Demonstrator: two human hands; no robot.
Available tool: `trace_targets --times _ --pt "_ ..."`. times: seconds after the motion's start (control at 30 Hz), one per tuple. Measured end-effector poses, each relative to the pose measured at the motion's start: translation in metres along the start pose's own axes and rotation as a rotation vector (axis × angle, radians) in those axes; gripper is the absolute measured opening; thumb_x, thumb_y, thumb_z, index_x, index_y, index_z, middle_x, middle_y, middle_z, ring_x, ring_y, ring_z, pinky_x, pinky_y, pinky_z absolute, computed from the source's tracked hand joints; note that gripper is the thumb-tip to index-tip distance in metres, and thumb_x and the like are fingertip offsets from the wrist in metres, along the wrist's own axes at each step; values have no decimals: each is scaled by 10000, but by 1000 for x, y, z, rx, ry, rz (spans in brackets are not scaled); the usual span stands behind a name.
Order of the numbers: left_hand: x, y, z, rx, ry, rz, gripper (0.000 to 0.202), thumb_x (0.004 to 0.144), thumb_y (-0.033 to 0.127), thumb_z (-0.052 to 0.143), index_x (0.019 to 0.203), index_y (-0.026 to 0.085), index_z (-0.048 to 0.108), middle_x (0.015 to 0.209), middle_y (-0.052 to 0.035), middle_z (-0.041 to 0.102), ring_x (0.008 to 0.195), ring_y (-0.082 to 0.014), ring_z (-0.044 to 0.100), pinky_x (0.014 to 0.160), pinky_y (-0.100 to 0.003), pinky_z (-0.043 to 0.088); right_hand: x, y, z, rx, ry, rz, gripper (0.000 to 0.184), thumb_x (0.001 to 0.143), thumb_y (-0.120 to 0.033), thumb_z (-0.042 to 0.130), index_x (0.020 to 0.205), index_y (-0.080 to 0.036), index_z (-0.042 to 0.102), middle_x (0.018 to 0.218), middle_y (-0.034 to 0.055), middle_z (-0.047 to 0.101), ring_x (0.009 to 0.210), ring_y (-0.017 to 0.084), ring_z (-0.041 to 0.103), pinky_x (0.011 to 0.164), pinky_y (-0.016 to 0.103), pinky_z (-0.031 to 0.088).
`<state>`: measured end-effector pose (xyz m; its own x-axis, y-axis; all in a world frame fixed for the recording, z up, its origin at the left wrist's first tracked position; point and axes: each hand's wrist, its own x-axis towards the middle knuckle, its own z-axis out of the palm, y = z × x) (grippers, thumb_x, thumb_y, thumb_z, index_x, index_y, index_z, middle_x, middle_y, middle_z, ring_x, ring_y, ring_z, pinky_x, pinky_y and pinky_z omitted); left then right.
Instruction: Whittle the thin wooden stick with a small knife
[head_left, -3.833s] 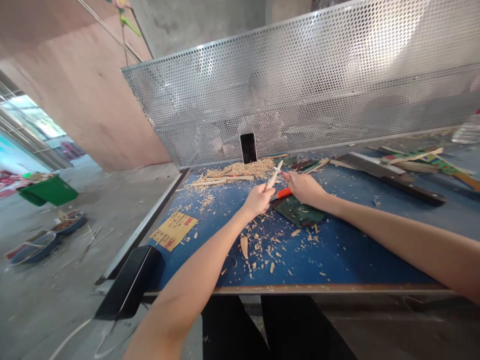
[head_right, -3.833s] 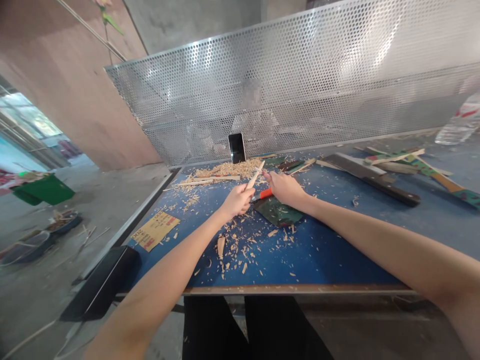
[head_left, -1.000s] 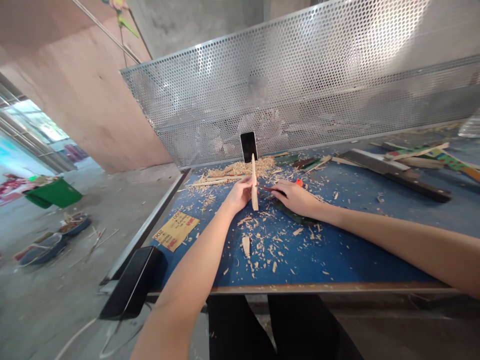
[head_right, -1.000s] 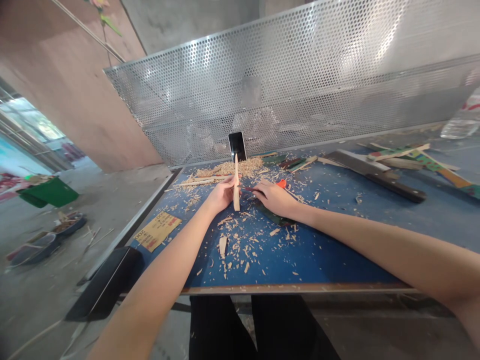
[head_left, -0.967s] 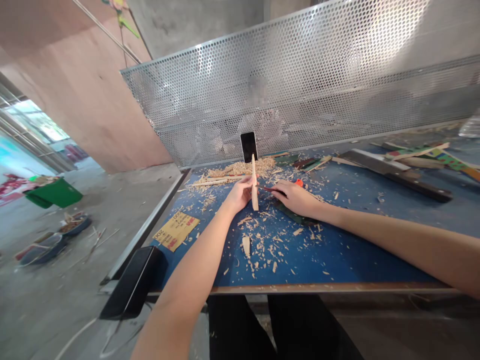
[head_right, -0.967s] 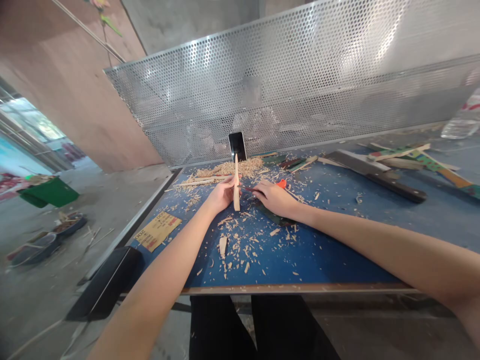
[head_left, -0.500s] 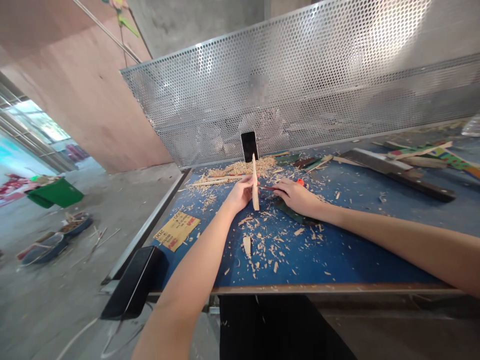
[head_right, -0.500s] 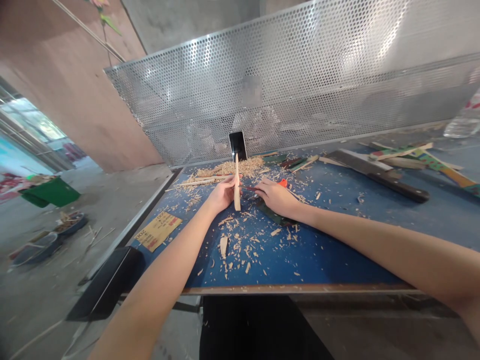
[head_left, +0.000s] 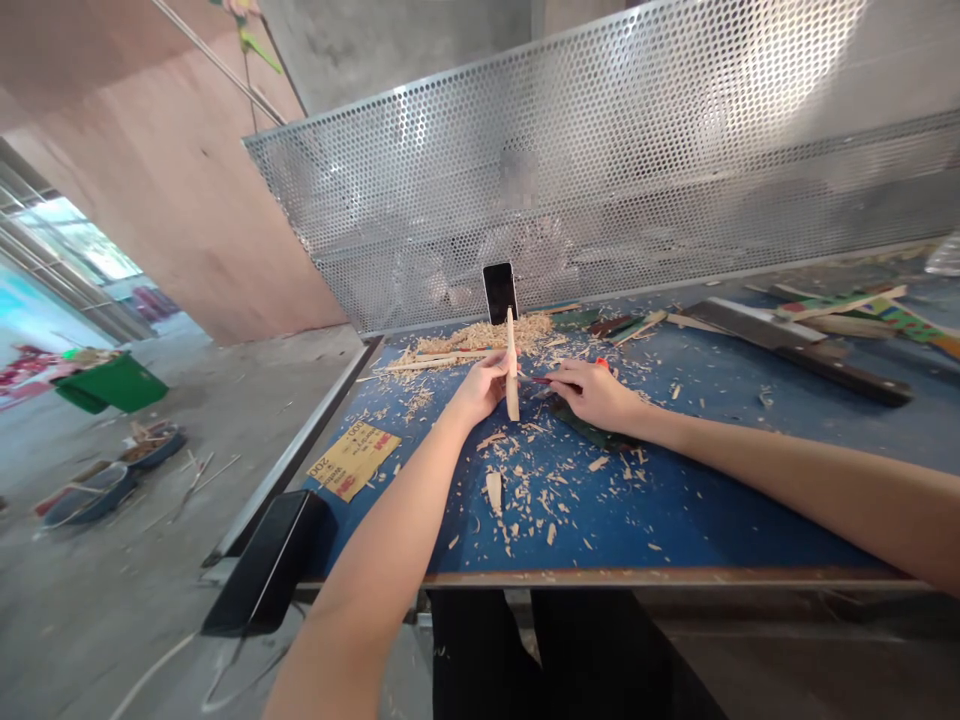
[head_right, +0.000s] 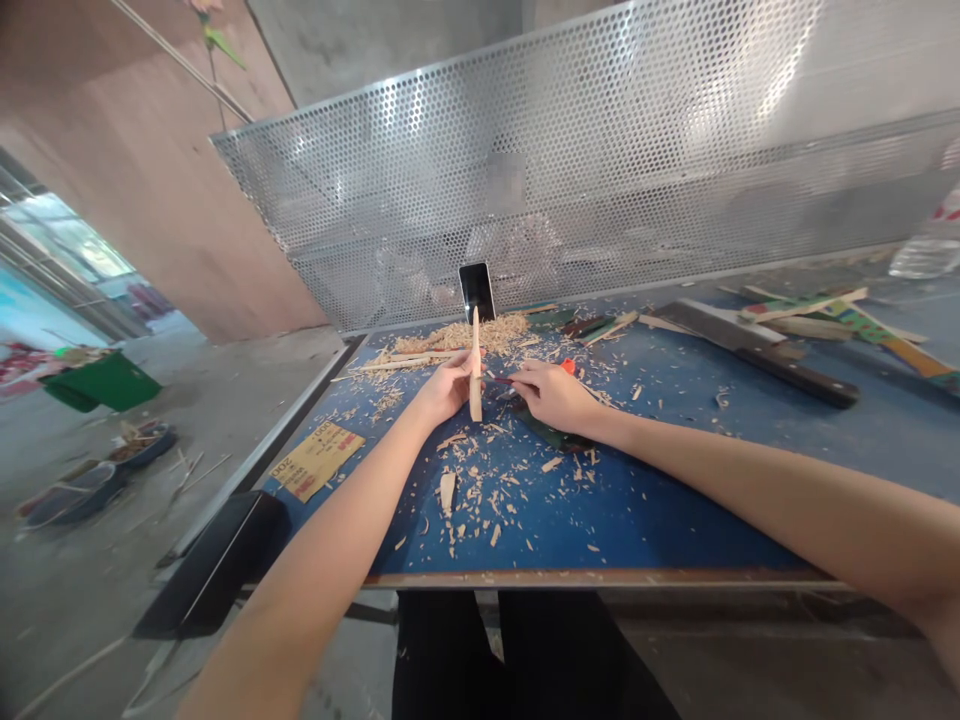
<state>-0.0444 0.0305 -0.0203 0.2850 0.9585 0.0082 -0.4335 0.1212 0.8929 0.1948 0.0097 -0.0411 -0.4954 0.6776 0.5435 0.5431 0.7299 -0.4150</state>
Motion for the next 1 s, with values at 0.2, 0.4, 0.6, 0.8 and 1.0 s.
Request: trace_targets --times 0.2,0.4,0.6,0.8,1.0 --pt "-1 1 2 -8 26 -17 179 833 177 814 1003 135 780 813 -24 651 660 -118 588 649 -269 469 0 -6 -2 -27 19 -7 355 1067 -316 453 1171 -222 779 1017 102 701 952 265 664 848 414 549" --pt "-1 2 2 -6 24 -9 179 828 181 817 997 138 775 800 -20 640 655 -122 588 660 -287 469 1 0 1 -72 72 39 342 1069 -350 461 1158 -245 774 1026 99 694 950 266 658 828 414 556" --pt "0 1 2 10 -6 5 114 843 189 801 938 141 761 810 -20 636 640 -112 566 658 -283 468 0 -3 -1 -75 48 14 354 1075 -367 456 1164 -234 772 992 97 674 922 260 654 830 410 554" --pt "0 1 2 8 19 1 125 842 182 799 951 137 758 815 -26 640 649 -121 576 671 -298 477 0 -3 -1 -101 57 34 346 1072 -362 459 1137 -234 773 1013 102 680 918 260 657 824 407 556" --pt "0 0 2 3 16 3 148 838 186 808 972 138 768 830 -29 646 655 -118 575 659 -287 475 0 -3 -1 -83 48 28 341 1069 -361 463 1132 -239 775 985 99 676 927 266 655 838 421 560"
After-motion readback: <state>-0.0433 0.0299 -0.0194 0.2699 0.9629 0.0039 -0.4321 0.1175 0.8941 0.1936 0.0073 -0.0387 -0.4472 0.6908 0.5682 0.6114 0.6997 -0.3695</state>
